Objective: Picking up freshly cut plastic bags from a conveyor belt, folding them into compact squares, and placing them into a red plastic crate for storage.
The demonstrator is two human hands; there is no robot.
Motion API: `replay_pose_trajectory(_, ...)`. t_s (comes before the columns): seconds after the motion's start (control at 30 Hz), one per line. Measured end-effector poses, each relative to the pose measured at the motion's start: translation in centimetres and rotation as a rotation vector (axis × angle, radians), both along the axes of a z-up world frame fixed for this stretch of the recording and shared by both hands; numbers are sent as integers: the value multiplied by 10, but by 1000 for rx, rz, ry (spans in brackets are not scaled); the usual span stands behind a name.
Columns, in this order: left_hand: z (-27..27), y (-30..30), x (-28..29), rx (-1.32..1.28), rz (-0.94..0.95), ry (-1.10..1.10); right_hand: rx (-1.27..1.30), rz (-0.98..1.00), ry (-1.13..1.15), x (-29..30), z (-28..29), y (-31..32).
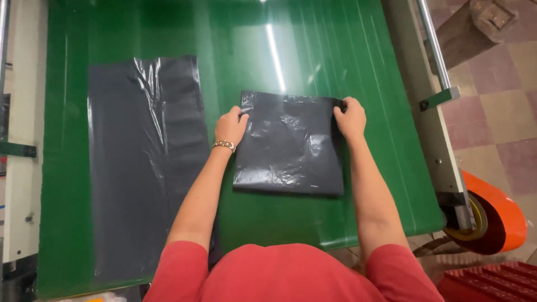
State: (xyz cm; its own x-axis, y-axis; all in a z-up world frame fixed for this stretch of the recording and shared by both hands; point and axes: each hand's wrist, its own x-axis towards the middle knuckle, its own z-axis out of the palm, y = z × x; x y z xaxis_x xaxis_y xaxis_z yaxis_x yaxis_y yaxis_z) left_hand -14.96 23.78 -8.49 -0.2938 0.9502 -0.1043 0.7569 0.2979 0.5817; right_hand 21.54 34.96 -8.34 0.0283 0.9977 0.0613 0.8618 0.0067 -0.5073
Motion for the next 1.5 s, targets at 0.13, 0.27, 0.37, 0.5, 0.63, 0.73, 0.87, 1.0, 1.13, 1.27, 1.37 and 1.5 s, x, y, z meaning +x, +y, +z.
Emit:
replay_pose_trajectory(0.13,17,-5,14,31,30,104,-14,45,-53,-9,9,8)
replay_pose_trajectory(0.27,38,-25,37,425,-68,620,-191,117,-85,-29,48,2)
replay_pose_trajectory(0.37,28,-39,67,434,-362,323,-376,107,-156,-24,24,29)
replay_pose_trajectory(0.5,12,-50,88,221,-368,-323,-361,134,-326,-27,14,37)
replay_pose_trajectory(0.63,-7,-44,69,-150,-71,-1393,-50,151,-4,-40,70,-37)
replay_pose_trajectory(0.73,19,-56,44,-246,9,-1683,306,276,143,-34,103,-122)
replay_pose_trajectory(0.87,26,-76,26,-186,267,-1998,490,330,205,-5,76,-205)
replay_pose_trajectory(1.0,-1,-92,11,-165,222,-1870,482,296,153,11,39,-240)
replay_pose_trajectory(1.13,-60,-96,-4,-11,280,-1449,415,272,56,24,18,-248)
replay_pose_trajectory(1.27,-14,-113,7,85,175,-992,309,308,-40,30,24,-248)
replay_pose_trajectory(1.37,22,-132,33,375,41,129,310,369,-176,19,48,-249)
replay_pose_trajectory(1.5,12,-120,101,616,-208,492,355,518,-56,-51,54,-229)
